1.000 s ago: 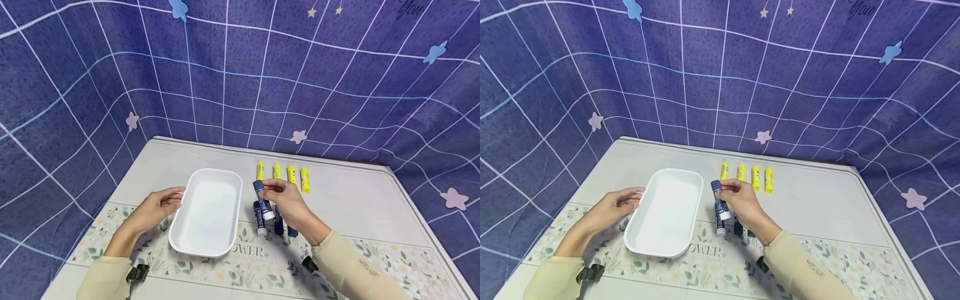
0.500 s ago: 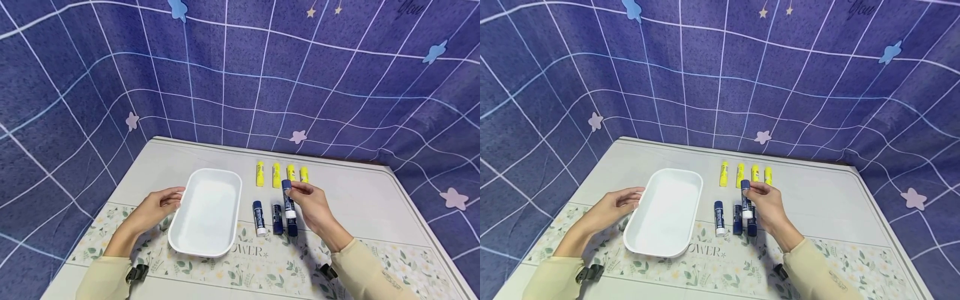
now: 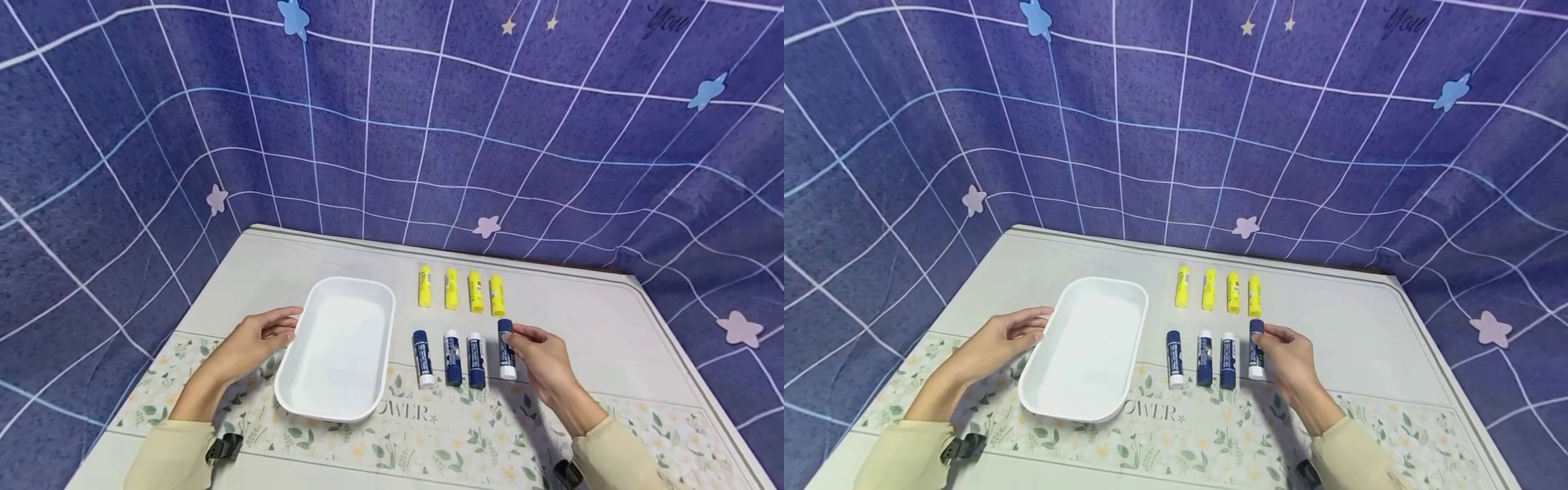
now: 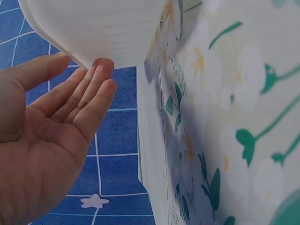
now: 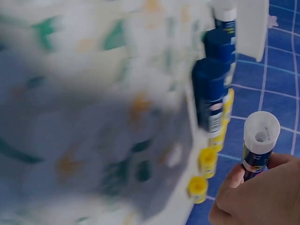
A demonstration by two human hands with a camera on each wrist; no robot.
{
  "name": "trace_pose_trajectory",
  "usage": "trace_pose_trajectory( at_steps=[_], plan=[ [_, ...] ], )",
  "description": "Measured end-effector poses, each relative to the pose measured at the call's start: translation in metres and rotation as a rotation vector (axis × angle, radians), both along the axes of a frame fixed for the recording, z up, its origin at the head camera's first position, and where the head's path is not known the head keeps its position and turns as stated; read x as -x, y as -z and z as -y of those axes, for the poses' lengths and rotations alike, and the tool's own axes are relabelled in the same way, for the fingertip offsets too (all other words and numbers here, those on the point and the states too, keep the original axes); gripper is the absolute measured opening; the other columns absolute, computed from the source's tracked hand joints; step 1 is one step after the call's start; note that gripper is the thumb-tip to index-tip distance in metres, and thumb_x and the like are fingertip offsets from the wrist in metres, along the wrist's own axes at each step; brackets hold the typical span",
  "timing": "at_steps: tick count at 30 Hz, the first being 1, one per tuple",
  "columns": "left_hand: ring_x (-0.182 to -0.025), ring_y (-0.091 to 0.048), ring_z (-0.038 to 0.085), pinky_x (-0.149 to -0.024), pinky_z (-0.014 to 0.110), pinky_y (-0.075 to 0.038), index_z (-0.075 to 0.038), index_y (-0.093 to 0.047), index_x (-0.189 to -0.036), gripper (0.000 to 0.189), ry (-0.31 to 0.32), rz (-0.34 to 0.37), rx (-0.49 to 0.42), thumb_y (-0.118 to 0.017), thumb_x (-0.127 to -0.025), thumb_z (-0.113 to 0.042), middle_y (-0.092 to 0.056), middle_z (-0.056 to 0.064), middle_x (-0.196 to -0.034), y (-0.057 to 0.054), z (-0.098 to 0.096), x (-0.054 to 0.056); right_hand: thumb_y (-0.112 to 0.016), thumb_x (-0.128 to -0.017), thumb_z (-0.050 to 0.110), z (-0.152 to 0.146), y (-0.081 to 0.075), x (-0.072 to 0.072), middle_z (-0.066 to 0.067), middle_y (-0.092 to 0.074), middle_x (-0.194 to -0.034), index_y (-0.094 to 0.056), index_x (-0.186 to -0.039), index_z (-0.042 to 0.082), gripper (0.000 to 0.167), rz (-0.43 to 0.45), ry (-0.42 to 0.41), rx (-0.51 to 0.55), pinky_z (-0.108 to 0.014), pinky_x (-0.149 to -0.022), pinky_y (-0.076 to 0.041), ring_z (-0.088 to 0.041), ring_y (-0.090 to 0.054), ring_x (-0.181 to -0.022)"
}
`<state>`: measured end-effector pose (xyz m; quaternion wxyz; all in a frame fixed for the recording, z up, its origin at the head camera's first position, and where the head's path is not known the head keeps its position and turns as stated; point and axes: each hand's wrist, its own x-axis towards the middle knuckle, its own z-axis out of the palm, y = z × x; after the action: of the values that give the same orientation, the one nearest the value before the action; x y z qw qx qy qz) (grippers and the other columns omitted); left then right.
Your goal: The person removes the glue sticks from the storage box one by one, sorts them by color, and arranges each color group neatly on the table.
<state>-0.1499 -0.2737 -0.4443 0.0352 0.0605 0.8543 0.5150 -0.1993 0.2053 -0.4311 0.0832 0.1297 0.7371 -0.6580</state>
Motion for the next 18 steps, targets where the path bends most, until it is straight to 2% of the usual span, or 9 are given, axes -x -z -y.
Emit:
trace_pose_trajectory(
  at_steps=[7, 12, 18],
  plan=[
    [-0.121, -0.066, 0.035, -0.092, 0.016, -0.059, 0.002, -0.049, -0.15, 0.049, 0.001, -0.006, 0.004, -0.059, -0.103, -0.005, -0.065, 0.025, -0.134, 0.001, 0.0, 0.001, -0.067, -0.098, 0.009, -0.013, 0.017, -0.003, -0.002, -0.06, -0.11, -0.05, -0.138, -0.01, 0.047, 0.023, 0.029, -0.063, -0.013, -0.078, -0.055, -0.002, -0.059, -0.091],
    [-0.121, -0.065, 0.035, -0.091, 0.016, -0.059, 0.001, -0.049, -0.151, 0.049, -0.001, 0.004, -0.006, -0.059, -0.103, -0.005, -0.065, 0.024, -0.134, 0.001, 0.0, 0.0, -0.068, -0.097, 0.01, -0.015, 0.024, -0.002, 0.001, -0.062, -0.102, -0.053, -0.135, -0.011, 0.046, 0.021, 0.02, -0.121, -0.015, -0.072, -0.055, -0.004, -0.058, -0.086],
    [-0.123, -0.064, 0.038, -0.092, 0.017, -0.06, 0.002, -0.047, -0.151, 0.05, 0.01, 0.004, -0.013, -0.059, -0.104, -0.007, -0.063, 0.026, -0.136, 0.001, 0.001, 0.001, -0.066, -0.097, 0.011, -0.015, 0.032, -0.002, -0.003, -0.065, -0.102, -0.055, -0.133, -0.011, 0.044, 0.01, -0.001, -0.217, -0.017, -0.069, -0.055, -0.008, -0.058, -0.086]
  ],
)
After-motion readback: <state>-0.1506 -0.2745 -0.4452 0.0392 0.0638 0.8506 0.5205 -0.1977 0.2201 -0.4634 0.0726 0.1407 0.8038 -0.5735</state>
